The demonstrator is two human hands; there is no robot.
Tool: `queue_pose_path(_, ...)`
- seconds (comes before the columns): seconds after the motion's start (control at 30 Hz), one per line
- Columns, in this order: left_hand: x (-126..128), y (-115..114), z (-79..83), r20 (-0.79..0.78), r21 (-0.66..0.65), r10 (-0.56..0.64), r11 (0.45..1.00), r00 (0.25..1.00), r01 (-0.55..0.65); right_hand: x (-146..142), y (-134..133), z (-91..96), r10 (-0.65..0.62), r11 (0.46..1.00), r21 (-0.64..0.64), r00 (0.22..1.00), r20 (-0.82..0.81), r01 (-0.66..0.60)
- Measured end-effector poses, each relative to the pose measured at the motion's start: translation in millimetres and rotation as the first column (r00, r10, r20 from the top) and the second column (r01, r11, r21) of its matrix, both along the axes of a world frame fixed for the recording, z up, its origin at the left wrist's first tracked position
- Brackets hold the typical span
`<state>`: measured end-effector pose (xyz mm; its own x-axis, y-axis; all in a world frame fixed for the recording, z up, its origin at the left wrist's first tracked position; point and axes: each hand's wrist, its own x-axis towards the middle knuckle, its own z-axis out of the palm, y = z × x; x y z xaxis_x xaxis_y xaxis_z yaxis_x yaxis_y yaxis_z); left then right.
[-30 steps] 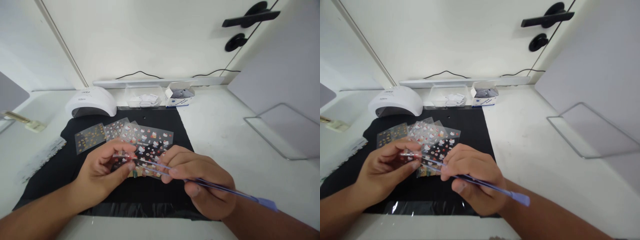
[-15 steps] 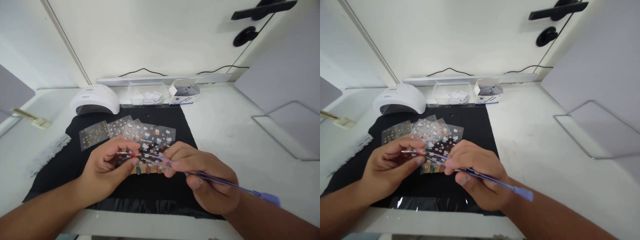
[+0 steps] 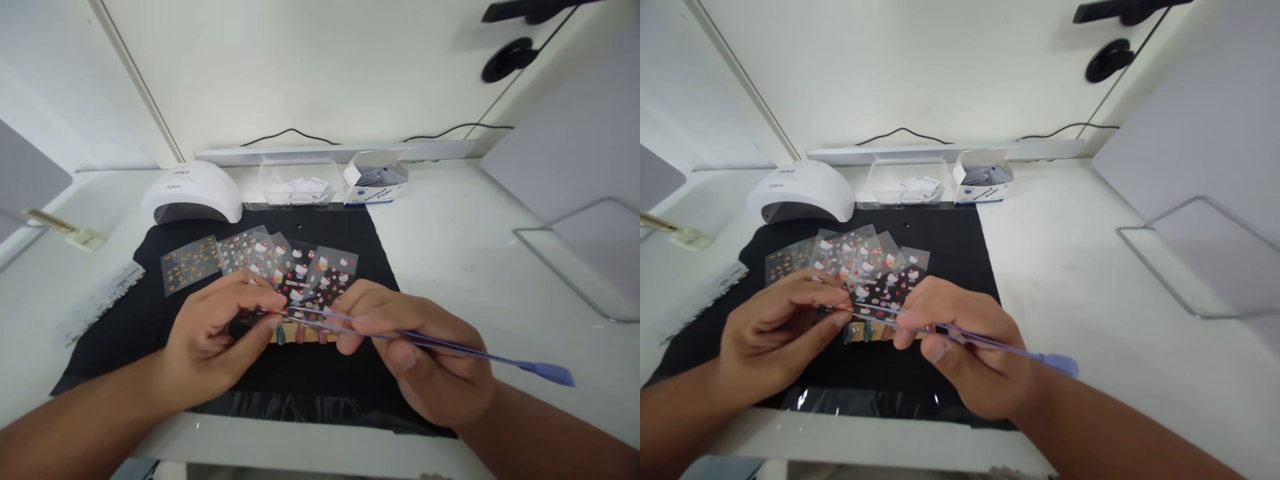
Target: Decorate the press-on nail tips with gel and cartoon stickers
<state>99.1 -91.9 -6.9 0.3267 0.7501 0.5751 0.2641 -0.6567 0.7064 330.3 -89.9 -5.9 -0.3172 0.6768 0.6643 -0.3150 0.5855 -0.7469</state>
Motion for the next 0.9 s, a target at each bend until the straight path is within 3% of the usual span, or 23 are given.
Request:
queue_pose_path(0.27, -2, 3, -7.5, -0.073, 0.039, 0.073, 0.997, 0.995, -0.071, 1, -1, -0.8, -0.014, 1.000, 0.004, 1.000, -0.002, 0.014)
queue_pose_path(0.6, 0, 3, -0.7, -0.114, 0.062, 0.110, 0.993, 0.987, -0.103, 1, -1, -2.4, -0.042, 0.999, 0.007, 0.998, 0.037, 0.042)
queue_pose_path(0.9, 2, 2, 8.3, -0.147, 0.191, 0.099, 0.979, 0.984, -0.070, 2, -1, -1.4, -0.029, 0.999, -0.044, 0.999, 0.038, 0.031)
